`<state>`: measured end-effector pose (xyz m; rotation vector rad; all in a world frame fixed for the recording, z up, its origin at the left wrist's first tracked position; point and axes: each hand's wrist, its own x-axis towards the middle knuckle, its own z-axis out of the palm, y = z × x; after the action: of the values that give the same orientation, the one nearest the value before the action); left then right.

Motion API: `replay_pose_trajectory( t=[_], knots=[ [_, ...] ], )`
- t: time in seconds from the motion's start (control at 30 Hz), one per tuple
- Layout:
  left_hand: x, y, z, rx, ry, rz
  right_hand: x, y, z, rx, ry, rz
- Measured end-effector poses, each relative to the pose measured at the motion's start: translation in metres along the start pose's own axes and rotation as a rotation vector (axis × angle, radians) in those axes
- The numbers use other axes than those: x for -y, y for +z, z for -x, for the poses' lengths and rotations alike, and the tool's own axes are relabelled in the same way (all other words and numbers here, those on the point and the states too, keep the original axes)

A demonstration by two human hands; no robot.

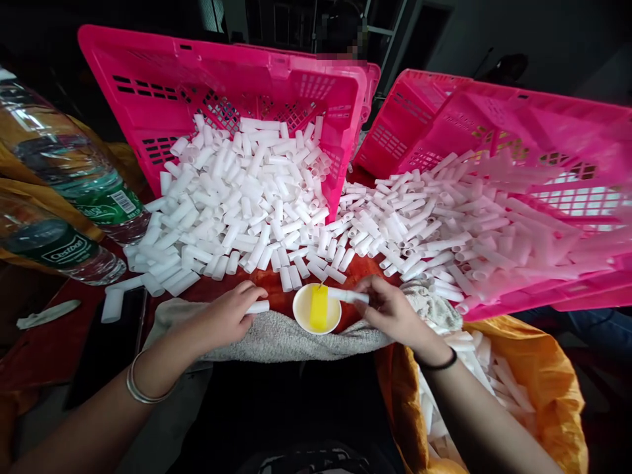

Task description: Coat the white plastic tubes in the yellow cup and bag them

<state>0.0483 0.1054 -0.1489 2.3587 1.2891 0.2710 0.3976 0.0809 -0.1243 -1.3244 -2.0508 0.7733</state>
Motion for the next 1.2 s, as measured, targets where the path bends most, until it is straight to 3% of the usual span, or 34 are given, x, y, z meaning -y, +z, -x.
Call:
replay_pose_trajectory(
  t=[0.07, 0.2, 0.3, 0.4, 0.57, 0.77, 0.93, 1.1, 1.2],
  knots=[
    [0.000, 0.005, 0.000, -0.003, -0.037, -0.124, 0.001, 0.019, 0.002, -0.039, -0.060, -0.063],
    [-0.009, 0.005, -0.007, -0.027, -0.144, -0.270, -0.008, 0.047, -0.002, -0.132, -0.164, 0.136],
    [-0.025, 0.009, -0.014, -0.087, 0.029, -0.109, -0.013, 0.053, -0.001, -0.142, -0.256, 0.264],
    [-0.041, 0.023, -0.021, -0.184, 0.232, -0.009, -0.010, 0.049, -0.001, -0.085, -0.309, 0.215],
    [-0.052, 0.050, -0.035, -0.260, 0.257, 0.003, 0.001, 0.040, -0.003, 0.005, -0.116, 0.064],
    [-0.049, 0.056, -0.042, -0.279, 0.218, 0.061, -0.004, 0.049, 0.012, -0.063, -0.304, 0.186],
    [-0.048, 0.057, -0.040, -0.305, 0.220, 0.086, -0.003, 0.057, 0.020, -0.111, -0.082, 0.009],
    [-0.046, 0.060, -0.040, -0.326, 0.218, 0.087, 0.001, 0.061, 0.026, -0.118, -0.221, 0.053],
    [-0.046, 0.061, -0.040, -0.330, 0.221, 0.085, 0.003, 0.063, 0.030, -0.112, -0.033, -0.142]
  ],
)
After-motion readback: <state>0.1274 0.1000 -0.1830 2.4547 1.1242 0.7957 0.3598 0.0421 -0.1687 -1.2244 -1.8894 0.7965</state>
